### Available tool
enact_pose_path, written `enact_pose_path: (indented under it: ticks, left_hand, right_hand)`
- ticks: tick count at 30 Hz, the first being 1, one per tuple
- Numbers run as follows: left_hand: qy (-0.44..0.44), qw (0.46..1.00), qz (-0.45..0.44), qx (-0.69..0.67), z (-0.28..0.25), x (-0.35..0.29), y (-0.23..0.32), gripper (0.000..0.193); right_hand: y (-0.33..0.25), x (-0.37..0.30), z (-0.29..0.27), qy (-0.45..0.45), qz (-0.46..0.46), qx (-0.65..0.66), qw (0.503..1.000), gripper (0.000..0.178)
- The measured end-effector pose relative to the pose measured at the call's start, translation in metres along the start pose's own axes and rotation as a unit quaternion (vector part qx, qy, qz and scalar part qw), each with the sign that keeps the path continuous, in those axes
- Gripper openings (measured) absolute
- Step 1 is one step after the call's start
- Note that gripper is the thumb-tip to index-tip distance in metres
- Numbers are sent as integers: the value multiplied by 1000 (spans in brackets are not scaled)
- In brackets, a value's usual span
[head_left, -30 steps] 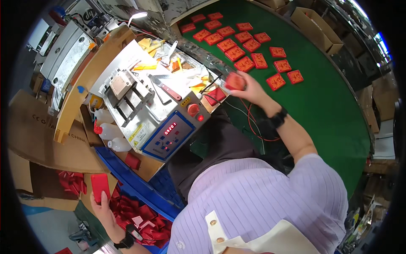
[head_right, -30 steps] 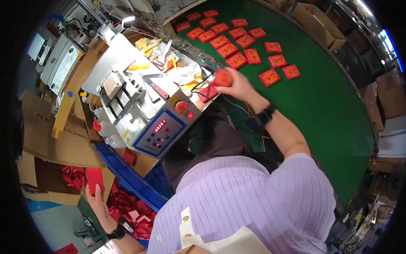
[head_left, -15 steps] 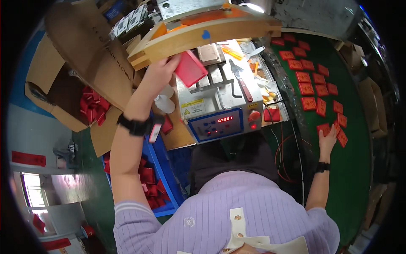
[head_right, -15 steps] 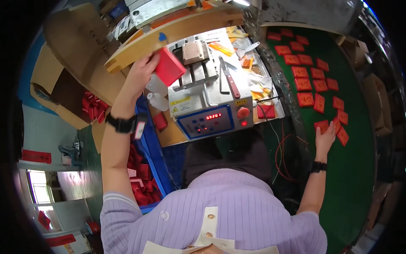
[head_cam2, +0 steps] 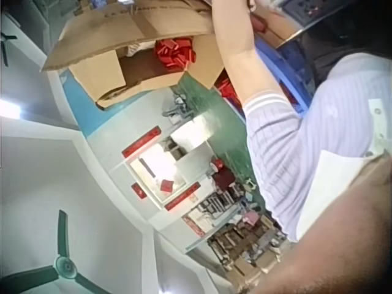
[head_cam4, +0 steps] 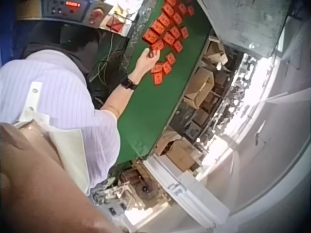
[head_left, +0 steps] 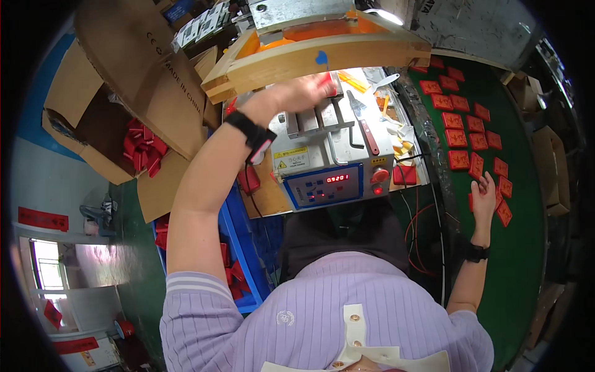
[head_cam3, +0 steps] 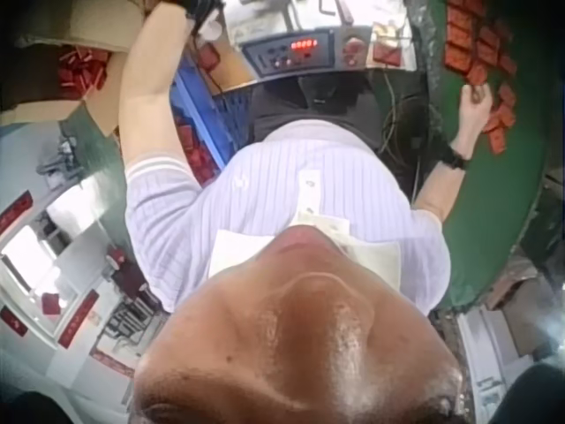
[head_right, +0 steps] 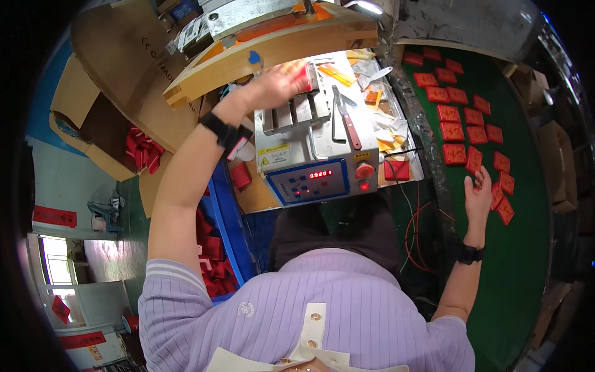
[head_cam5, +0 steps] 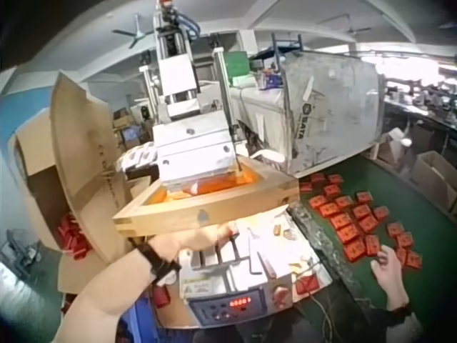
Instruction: Operating a bench-top printing machine to apply text to small red cards.
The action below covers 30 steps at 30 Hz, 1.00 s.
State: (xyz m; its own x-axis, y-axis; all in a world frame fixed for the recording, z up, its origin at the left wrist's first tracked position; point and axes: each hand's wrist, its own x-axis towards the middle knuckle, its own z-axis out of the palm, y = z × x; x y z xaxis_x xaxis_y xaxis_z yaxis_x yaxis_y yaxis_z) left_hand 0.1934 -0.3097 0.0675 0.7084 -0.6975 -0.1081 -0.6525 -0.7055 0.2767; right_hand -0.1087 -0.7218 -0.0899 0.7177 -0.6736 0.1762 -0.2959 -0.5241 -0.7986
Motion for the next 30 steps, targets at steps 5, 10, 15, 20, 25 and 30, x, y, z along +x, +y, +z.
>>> enact_pose_path:
  ticks: [5, 10, 15, 20, 25, 30]
  left_hand:
    - [-39, 955, 204, -210, 24, -104, 53, 35]
    - [43, 943, 176, -281, 25, -223, 36, 34]
    - [117, 934, -160, -298, 42, -324, -1, 33]
    - [88, 934, -262, -224, 116, -404, -50, 25]
    - [-170, 940, -278, -101, 206, -438, -82, 53]
    - [-105, 960, -248, -76, 251, -431, -69, 77]
  right_hand:
    - [-29, 8, 20, -51, -16, 24, 998, 50]
    - [-38, 32, 47, -122, -103, 59, 985, 38]
    - [-83, 37, 49, -173, -158, -11, 972, 34]
    - [-102, 37, 86, -230, -130, 32, 964, 34]
    - [-117, 37, 98, -265, -145, 50, 952, 32]
    - [-143, 28, 93, -243, -199, 9, 949, 28]
